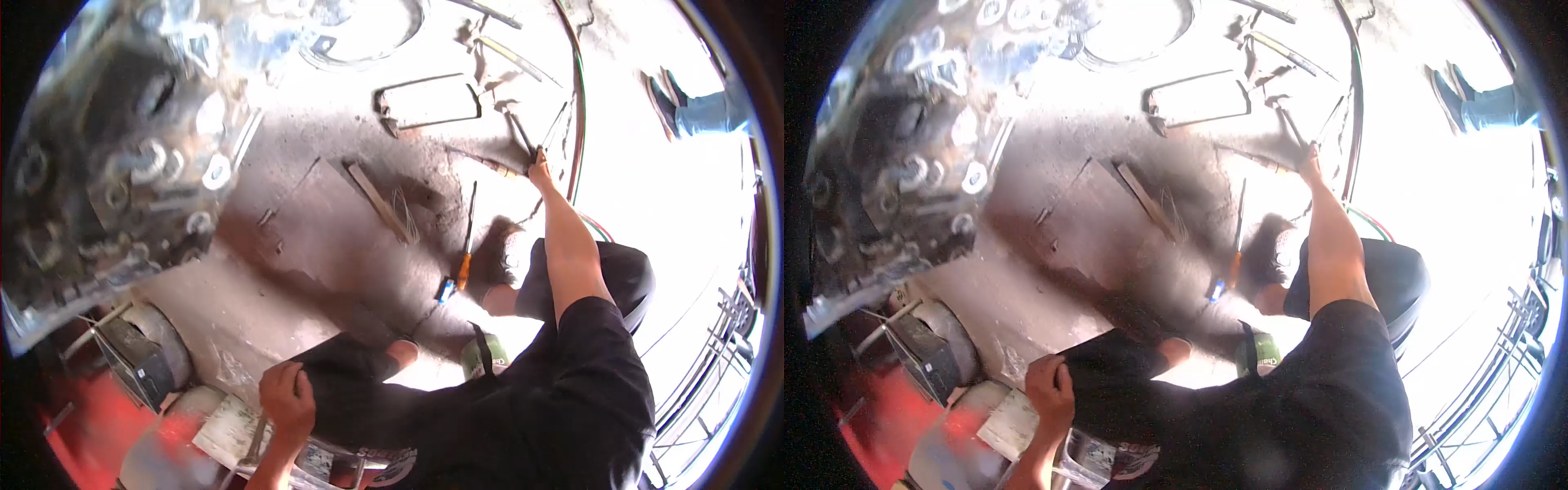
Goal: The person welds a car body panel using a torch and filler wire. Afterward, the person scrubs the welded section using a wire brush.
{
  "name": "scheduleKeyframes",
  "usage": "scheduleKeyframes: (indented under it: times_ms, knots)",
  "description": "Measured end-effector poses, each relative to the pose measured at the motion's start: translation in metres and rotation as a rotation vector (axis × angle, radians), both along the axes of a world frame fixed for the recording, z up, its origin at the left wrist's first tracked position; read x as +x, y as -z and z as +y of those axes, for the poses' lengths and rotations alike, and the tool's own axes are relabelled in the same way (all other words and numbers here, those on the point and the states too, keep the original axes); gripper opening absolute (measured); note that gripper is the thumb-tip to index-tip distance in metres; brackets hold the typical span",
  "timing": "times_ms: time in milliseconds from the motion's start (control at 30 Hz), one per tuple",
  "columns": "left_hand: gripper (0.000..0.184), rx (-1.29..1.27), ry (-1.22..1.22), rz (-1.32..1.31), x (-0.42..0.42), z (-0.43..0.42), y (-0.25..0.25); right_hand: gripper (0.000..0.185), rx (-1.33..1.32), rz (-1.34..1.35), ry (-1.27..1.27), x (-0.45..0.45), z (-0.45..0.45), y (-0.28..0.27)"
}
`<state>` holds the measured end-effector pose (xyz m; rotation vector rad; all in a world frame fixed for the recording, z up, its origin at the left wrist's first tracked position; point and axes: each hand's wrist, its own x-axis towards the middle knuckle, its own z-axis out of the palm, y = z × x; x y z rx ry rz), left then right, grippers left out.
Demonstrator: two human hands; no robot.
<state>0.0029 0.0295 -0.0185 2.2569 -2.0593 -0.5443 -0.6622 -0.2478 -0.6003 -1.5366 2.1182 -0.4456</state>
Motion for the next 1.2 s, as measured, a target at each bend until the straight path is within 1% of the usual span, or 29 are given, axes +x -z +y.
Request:
scheduleKeyframes:
  times_ms: [33, 67, 133, 167, 200, 233, 267, 300, 333, 367, 400, 467, 500, 533, 567, 600, 633, 667, 733, 767, 833, 867, 900, 967, 1000, 1033, 1067, 1100, 1200]
  knots:
    - [0.012, 0.008, 0.032, 0.023, 0.0, -0.013, 0.005, 0.048, -0.005, -0.031, 0.023, -0.005, -0.001, 0.0]
    - [0.012, 0.029, 0.046, 0.031, -0.002, -0.024, 0.007, 0.029, -0.032, 0.038, 0.147, 0.067, 0.001, -0.105]
    - [0.012, 0.071, 0.068, 0.048, -0.008, -0.039, 0.01, 0.016, -0.026, -0.035, 0.181, 0.089, -0.002, -0.161]
    - [0.012, 0.111, 0.068, 0.055, -0.011, -0.043, 0.009, 0.015, 0.109, -0.092, 0.31, 0.099, -0.006, -0.176]
    - [0.012, 0.142, 0.077, 0.06, -0.012, -0.048, 0.008, 0.017, 0.076, -0.164, 0.342, 0.109, -0.003, -0.185]
    - [0.012, 0.168, 0.091, 0.07, -0.015, -0.055, 0.01, 0.016, -0.07, -0.013, 0.245, 0.112, 0.006, -0.181]
    - [0.013, 0.165, 0.1, 0.093, -0.016, -0.057, 0.014, 0.017, -0.081, 0.008, 0.194, 0.123, 0.019, -0.209]
    - [0.013, 0.163, 0.108, 0.113, -0.014, -0.055, 0.017, 0.018, 0.185, -0.04, 0.274, 0.128, 0.024, -0.239]
    - [0.013, 0.168, 0.115, 0.128, -0.011, -0.052, 0.018, 0.021, 0.214, -0.001, 0.259, 0.147, 0.037, -0.314]
    - [0.013, 0.187, 0.173, 0.123, -0.007, -0.051, 0.02, 0.025, 0.282, 0.02, 0.131, 0.148, 0.051, -0.374]
    - [0.013, 0.217, 0.226, 0.114, -0.005, -0.047, 0.018, 0.027, 0.218, -0.028, 0.069, 0.142, 0.072, -0.379]
    - [0.021, 0.323, 0.252, -0.013, -0.018, -0.032, -0.003, 0.026, 0.362, -0.147, 0.054, 0.141, 0.095, -0.499]
    - [0.026, 0.464, 0.26, -0.101, -0.035, -0.033, -0.016, 0.026, 0.302, -0.201, -0.038, 0.125, 0.112, -0.516]
    - [0.031, 0.629, 0.259, -0.201, -0.047, -0.019, -0.039, 0.026, 0.395, -0.312, 0.027, 0.123, 0.13, -0.558]
    - [0.035, 0.62, 0.365, -0.234, -0.06, -0.002, -0.067, 0.026, 0.487, -0.411, 0.101, 0.121, 0.148, -0.6]
    - [0.039, 0.593, 0.47, -0.255, -0.079, 0.006, -0.087, 0.022, 0.511, -0.417, 0.036, 0.114, 0.172, -0.615]
    - [0.042, 0.663, 0.494, -0.21, -0.101, 0.015, -0.115, 0.019, 0.532, -0.424, -0.028, 0.107, 0.195, -0.631]
    - [0.044, 0.72, 0.515, -0.16, -0.125, 0.015, -0.135, 0.019, 0.512, -0.501, 0.063, 0.101, 0.208, -0.649]
    - [0.043, 0.938, 0.409, 0.287, -0.145, 0.023, -0.152, 0.023, 0.511, -0.689, 0.338, 0.092, 0.243, -0.694]
    - [0.04, 1.004, 0.429, 0.404, -0.155, 0.015, -0.168, 0.027, 0.522, -0.789, 0.528, 0.087, 0.26, -0.715]
    - [0.035, 1.104, 0.476, 0.649, -0.192, -0.024, -0.192, 0.023, 0.557, -0.891, 0.72, 0.07, 0.295, -0.724]
    - [0.027, 0.951, 0.461, 0.738, -0.208, -0.044, -0.214, 0.021, 0.579, -0.94, 0.811, 0.064, 0.313, -0.724]
    - [0.026, 0.895, 0.386, 0.78, -0.217, -0.057, -0.219, 0.019, 0.608, -0.919, 0.853, 0.062, 0.337, -0.734]
    - [0.025, 0.832, 0.222, 0.818, -0.257, -0.111, -0.264, 0.017, 0.622, -0.858, 0.93, 0.039, 0.359, -0.743]
    - [0.027, 0.893, 0.11, 0.962, -0.286, -0.144, -0.311, 0.016, 0.649, -0.807, 0.797, 0.028, 0.382, -0.746]
    - [0.026, 0.903, 0.026, 1.003, -0.304, -0.167, -0.336, 0.016, 0.659, -0.753, 0.665, 0.012, 0.399, -0.743]
    - [0.027, 0.933, -0.098, 1.15, -0.321, -0.189, -0.367, 0.016, 0.671, -0.703, 0.533, -0.001, 0.417, -0.742]
    - [0.025, 0.944, -0.097, 1.311, -0.336, -0.212, -0.391, 0.018, 0.691, -0.726, 0.623, -0.012, 0.43, -0.742]
    - [0.036, 0.804, 0.264, 1.728, -0.391, -0.268, -0.503, 0.02, 0.83, -0.755, 0.826, -0.034, 0.424, -0.781]
